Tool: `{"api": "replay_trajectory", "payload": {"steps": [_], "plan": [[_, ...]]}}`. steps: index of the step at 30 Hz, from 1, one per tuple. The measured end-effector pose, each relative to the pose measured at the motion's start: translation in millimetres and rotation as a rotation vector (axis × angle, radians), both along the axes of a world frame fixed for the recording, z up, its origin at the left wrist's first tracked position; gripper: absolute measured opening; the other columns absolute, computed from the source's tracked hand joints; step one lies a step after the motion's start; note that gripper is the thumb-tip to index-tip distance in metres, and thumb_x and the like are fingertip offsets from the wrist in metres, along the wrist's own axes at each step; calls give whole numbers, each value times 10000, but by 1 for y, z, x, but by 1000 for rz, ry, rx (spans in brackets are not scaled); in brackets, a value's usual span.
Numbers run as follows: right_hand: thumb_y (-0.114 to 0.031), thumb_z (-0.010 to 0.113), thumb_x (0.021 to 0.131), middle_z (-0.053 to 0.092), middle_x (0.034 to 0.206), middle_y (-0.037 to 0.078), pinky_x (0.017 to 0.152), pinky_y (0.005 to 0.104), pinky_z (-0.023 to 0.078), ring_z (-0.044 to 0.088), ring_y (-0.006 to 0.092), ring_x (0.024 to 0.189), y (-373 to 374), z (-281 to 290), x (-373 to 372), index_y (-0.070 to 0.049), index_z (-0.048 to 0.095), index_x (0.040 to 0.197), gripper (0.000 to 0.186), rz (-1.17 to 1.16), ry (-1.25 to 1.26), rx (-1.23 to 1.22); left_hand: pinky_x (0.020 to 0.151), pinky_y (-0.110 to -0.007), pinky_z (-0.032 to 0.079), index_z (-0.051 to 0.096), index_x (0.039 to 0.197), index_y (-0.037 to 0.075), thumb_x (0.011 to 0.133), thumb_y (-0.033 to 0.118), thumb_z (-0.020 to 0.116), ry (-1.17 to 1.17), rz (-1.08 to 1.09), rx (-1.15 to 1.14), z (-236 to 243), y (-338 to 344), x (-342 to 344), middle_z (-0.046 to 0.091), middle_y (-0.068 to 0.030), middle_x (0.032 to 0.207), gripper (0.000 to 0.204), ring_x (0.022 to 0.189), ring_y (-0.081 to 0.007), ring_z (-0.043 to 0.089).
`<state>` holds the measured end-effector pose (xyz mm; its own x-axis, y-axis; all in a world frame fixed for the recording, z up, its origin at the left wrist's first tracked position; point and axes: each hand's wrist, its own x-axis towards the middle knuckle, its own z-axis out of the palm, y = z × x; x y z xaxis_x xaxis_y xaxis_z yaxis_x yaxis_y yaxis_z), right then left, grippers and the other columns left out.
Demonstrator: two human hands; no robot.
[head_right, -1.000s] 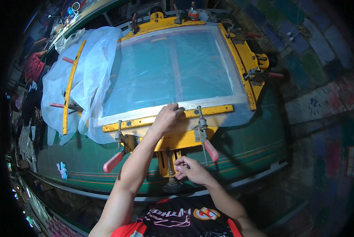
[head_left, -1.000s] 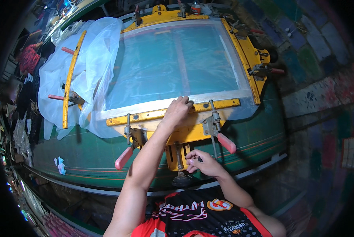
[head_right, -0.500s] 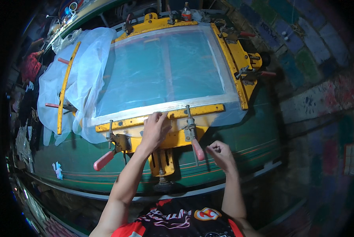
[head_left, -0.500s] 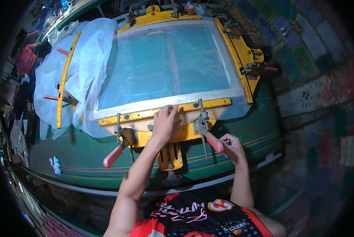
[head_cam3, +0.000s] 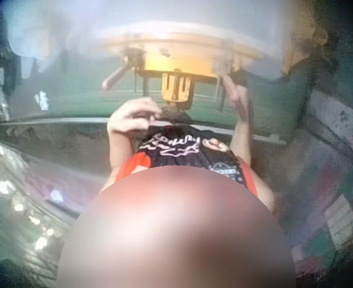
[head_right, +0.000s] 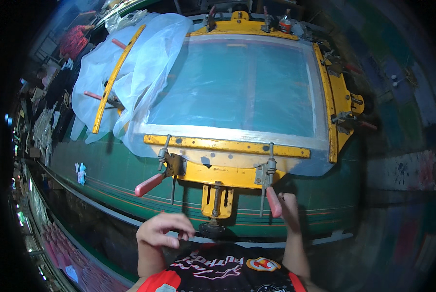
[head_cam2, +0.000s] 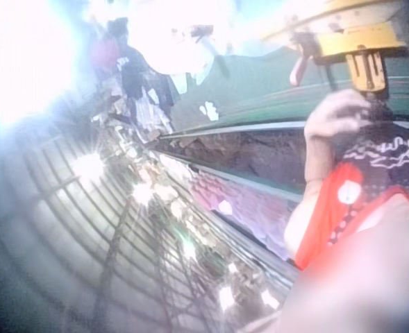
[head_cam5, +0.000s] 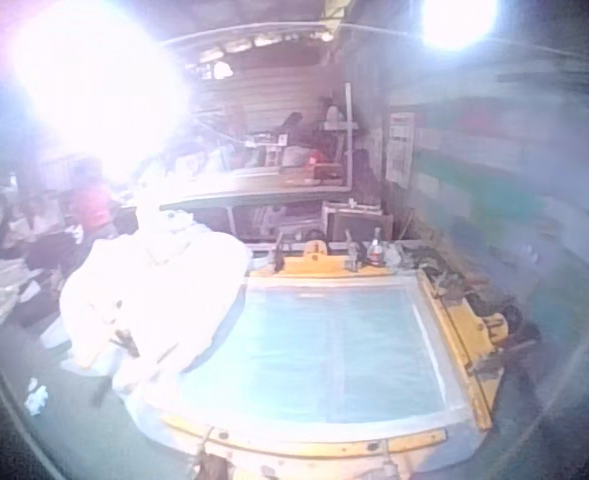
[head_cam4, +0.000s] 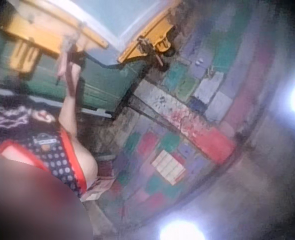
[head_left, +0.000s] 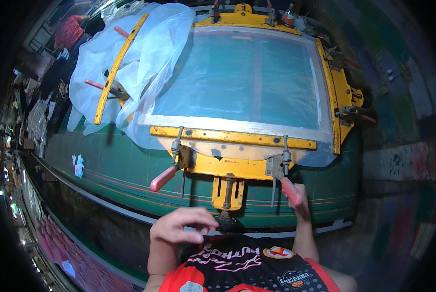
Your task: The person unfolds a white mesh screen and stretches it over a yellow screen-printing frame. They then use clamps to secure the mesh to the frame edges, adjusting tension and alignment throughout.
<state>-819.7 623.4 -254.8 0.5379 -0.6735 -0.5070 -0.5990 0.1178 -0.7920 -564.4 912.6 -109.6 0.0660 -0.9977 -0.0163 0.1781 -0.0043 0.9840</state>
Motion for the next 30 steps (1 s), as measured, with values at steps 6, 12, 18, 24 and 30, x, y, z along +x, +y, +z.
{"api": "replay_trajectory", "payload": {"steps": [6,12,18,24,30], "plan": [[-180,607,952,544,689,33,609,296,416,496,92,680,-1,9,16,19,611,807,246,-170,-190,-180,695,-284,565,565,1164,-82,963,105,566,1132,735,287,-88,-53,-9,639,-208,1157,275,785,-216,649],[-118,631,927,659,913,125,724,321,492,639,236,812,-32,28,39,-20,716,1032,168,-87,-187,-589,664,-251,607,464,1174,-121,995,73,491,1432,716,417,-145,-123,16,615,-276,1082,266,816,-253,687],[-17,677,839,622,909,129,741,359,504,634,287,849,-36,23,41,-24,716,1017,182,-82,-144,-680,545,-216,612,379,1272,-132,975,185,607,1374,800,596,-161,-163,2,598,-300,1097,490,812,-269,707],[68,663,764,587,1048,135,781,411,509,623,328,937,-32,10,45,-42,693,1099,354,-8,-50,-880,531,-207,615,445,1247,-106,1004,279,564,1132,727,689,-156,-185,-12,670,-292,1046,470,710,-230,728],[59,688,751,557,1054,136,777,360,493,609,295,919,-29,3,57,-29,687,1107,366,9,-156,-810,504,-217,604,399,1299,-118,1026,282,511,1168,619,726,-151,-195,-23,679,-283,1012,497,670,-226,718]]}}
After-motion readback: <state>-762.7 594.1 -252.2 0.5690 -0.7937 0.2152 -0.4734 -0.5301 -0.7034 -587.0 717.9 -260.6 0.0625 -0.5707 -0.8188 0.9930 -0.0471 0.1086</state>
